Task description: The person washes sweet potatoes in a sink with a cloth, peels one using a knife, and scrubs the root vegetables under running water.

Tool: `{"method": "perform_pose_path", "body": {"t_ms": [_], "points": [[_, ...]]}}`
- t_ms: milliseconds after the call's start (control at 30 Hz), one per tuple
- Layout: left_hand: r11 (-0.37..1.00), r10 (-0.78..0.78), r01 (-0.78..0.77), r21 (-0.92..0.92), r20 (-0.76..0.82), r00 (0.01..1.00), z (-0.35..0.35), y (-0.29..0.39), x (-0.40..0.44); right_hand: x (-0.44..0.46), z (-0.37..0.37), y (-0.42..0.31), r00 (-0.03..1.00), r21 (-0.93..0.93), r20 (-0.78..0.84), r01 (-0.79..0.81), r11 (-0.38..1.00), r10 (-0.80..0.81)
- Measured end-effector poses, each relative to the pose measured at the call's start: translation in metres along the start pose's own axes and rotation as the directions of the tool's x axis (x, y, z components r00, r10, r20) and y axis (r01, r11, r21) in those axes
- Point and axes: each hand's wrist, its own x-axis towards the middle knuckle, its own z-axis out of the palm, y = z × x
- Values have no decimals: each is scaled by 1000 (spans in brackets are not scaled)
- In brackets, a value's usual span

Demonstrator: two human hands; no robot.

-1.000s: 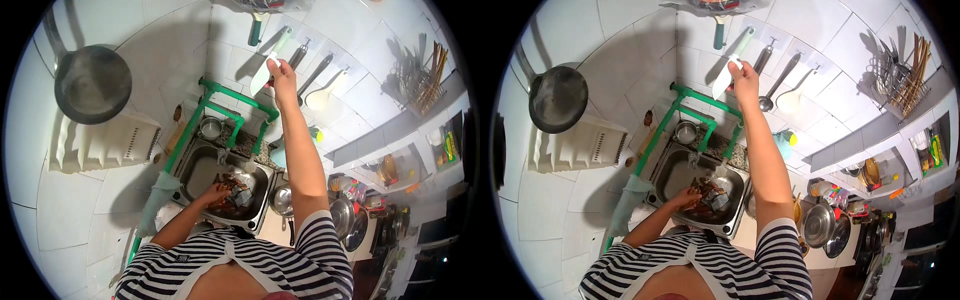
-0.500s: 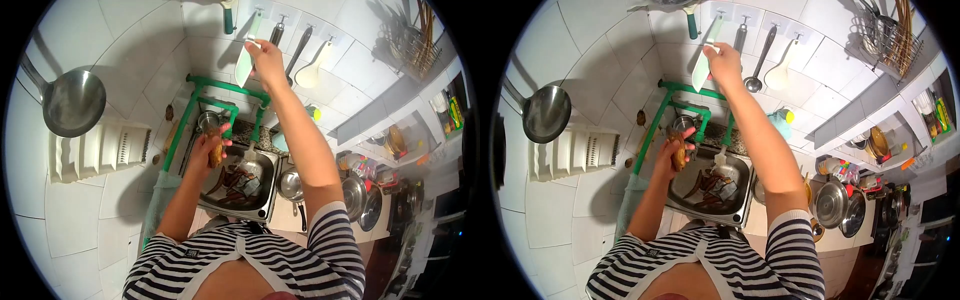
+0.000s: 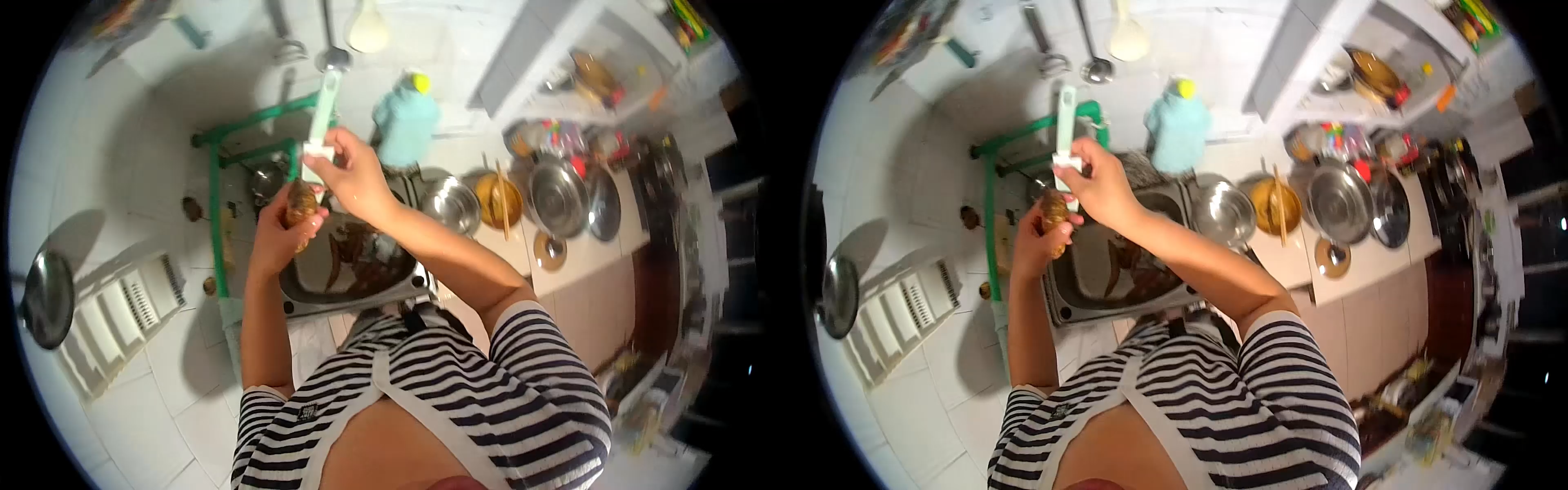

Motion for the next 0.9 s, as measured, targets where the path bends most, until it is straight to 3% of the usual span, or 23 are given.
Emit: {"method": "perform_pose_path", "body": {"t_ms": [33,100,167,200,233,267,300,367,433,533,600,700,767,833,900], "points": [[999,-54,53,8,63,997,17,-18,-2,-35,-23,10,998,-159,-65,-36,987,26],[967,67,-130,221,272,960,36,-53,4,-78,-60,14,985,-269,-160,19,963,-64],[891,41,-199,409,364,931,66,-70,3,-128,-102,21,964,-87,-262,24,996,-47],[864,27,-236,445,427,904,83,-81,3,-157,-124,4,947,-152,-284,-202,967,153],[836,11,-277,474,490,872,99,-90,3,-187,-143,-12,884,-204,-313,-419,885,346],[833,-83,-251,494,559,825,113,-95,2,-214,-151,-11,794,-152,-534,-429,891,291],[824,-163,-240,513,620,768,126,-98,6,-239,-170,-21,691,-59,-644,-473,879,329],[817,-195,-265,512,678,709,150,-141,12,-298,-214,-34,438,9,-881,-364,931,180],[719,-406,-253,647,687,603,171,-192,15,-343,-241,-48,281,116,-948,-137,984,151],[678,-325,-328,658,668,669,219,-279,18,-391,-241,-56,319,217,-917,-105,970,240],[600,-301,-389,699,648,700,249,-302,27,-412,-230,-39,334,239,-905,-118,964,265],[489,-344,-424,763,614,710,284,-325,42,-409,-203,-26,303,478,-825,-79,875,477],[441,-278,-441,782,586,761,286,-333,43,-411,-191,-14,391,652,-694,-15,758,605],[393,-199,-482,783,584,787,285,-328,40,-403,-186,-10,479,689,-589,-123,714,651],[553,-113,-417,721,561,820,266,-317,32,-398,-191,-1,530,610,-538,-291,737,655]]}}
